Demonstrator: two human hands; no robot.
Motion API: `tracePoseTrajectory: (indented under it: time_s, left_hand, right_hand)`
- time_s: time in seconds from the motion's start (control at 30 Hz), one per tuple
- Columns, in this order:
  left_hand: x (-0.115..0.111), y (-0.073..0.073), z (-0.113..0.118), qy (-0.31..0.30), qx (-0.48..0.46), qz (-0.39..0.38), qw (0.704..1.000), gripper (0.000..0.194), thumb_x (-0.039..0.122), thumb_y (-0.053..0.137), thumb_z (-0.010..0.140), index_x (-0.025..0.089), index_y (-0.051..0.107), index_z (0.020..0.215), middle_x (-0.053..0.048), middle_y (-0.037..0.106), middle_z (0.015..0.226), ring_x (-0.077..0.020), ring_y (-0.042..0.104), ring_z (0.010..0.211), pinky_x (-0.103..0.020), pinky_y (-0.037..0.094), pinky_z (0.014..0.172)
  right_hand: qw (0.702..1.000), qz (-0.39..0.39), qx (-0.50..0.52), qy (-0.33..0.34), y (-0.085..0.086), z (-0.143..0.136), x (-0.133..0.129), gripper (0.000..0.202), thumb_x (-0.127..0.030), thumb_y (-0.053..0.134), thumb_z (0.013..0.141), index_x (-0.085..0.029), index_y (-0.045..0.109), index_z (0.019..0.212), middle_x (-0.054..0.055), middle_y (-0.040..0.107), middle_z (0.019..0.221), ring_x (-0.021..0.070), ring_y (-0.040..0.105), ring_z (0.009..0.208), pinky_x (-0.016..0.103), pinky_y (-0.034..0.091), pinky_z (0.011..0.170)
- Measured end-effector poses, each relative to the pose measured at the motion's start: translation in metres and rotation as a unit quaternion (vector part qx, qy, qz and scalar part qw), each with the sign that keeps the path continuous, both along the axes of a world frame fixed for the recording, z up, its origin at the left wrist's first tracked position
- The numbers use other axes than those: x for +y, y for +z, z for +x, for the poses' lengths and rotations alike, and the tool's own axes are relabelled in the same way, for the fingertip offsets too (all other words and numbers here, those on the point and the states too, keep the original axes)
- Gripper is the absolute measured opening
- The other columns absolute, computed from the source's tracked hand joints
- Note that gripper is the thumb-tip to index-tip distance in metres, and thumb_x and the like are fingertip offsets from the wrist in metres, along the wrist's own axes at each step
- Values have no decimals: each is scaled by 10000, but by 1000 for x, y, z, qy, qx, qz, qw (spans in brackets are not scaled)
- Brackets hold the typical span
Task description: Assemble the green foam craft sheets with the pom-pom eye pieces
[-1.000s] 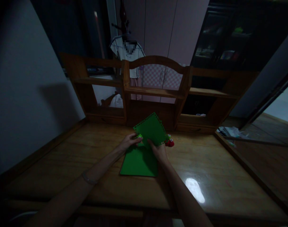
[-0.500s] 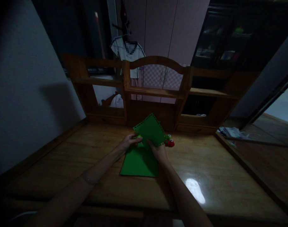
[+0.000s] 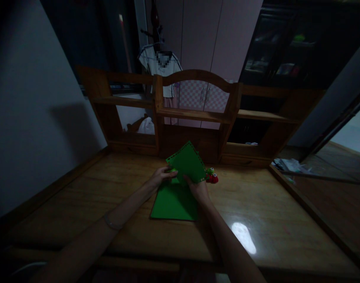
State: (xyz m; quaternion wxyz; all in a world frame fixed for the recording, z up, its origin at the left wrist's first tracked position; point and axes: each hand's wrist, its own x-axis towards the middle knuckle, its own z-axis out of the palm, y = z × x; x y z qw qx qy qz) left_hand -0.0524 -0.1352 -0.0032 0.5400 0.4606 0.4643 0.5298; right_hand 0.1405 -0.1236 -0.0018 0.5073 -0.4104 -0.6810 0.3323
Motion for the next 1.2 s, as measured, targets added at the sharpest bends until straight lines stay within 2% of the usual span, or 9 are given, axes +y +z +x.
tracePoseTrajectory:
  time_s: [0.2, 0.43, 0.57, 0.7, 0.87, 1.0, 1.2]
  left_hand:
    - [-5, 5, 2, 11, -12, -22, 1000, 493, 419, 809, 590, 139, 683, 976, -85, 692, 919, -187, 639, 759, -240, 427, 602]
    - [0, -1, 2, 27, -9, -29, 999, 504, 455, 807, 575, 141, 686, 951, -77, 685, 880, -168, 627, 716, -228, 404, 562]
    - [5, -2, 2, 25, 5, -20, 999, 493, 537, 778, 573, 143, 682, 854, -30, 640, 693, -127, 573, 588, -229, 392, 525]
    - [6, -3, 2, 3, 27, 1, 1000, 478, 598, 731, 602, 151, 621, 728, 32, 517, 541, -69, 440, 442, -213, 326, 443]
    - [7, -3, 2, -11, 7, 0, 1000, 474, 606, 691, 651, 161, 579, 767, 28, 537, 610, -45, 394, 408, -195, 309, 403]
    - [6, -2, 2, -23, 1, 8, 1000, 462, 578, 695, 669, 163, 584, 837, 17, 573, 671, -43, 430, 433, -181, 332, 420]
    - [3, -4, 5, -38, 22, 18, 999, 490, 534, 753, 626, 160, 600, 904, -9, 617, 759, -63, 516, 513, -192, 409, 506]
  right_hand:
    - [1000, 10, 7, 8, -3, -1, 1, 550, -447, 657, 742, -201, 566, 1226, 94, 574, 1291, 259, 507, 1206, 436, 345, 1063]
    - [1000, 8, -1, 6, -3, -1, 1, 565, -449, 654, 747, -201, 553, 1245, 97, 570, 1296, 259, 507, 1208, 439, 342, 1065]
    - [1000, 7, 27, 8, 0, -2, -1, 579, -452, 677, 722, -196, 569, 1230, 95, 595, 1266, 260, 517, 1202, 436, 348, 1068]
    - [997, -45, 63, 7, 3, -4, -4, 584, -461, 678, 725, -196, 567, 1233, 91, 641, 1197, 256, 585, 1120, 433, 433, 1001]
    - [993, -83, 87, 11, 6, -4, -5, 544, -439, 692, 727, -188, 592, 1198, 99, 633, 1211, 260, 581, 1138, 412, 452, 993]
    - [993, -77, 87, 10, 7, -2, -4, 551, -430, 692, 732, -188, 580, 1214, 107, 605, 1252, 267, 568, 1158, 428, 433, 1011]
    - [993, -91, 74, -31, 6, -1, -2, 584, -441, 695, 712, -184, 577, 1223, 118, 610, 1241, 281, 560, 1166, 456, 419, 1022]
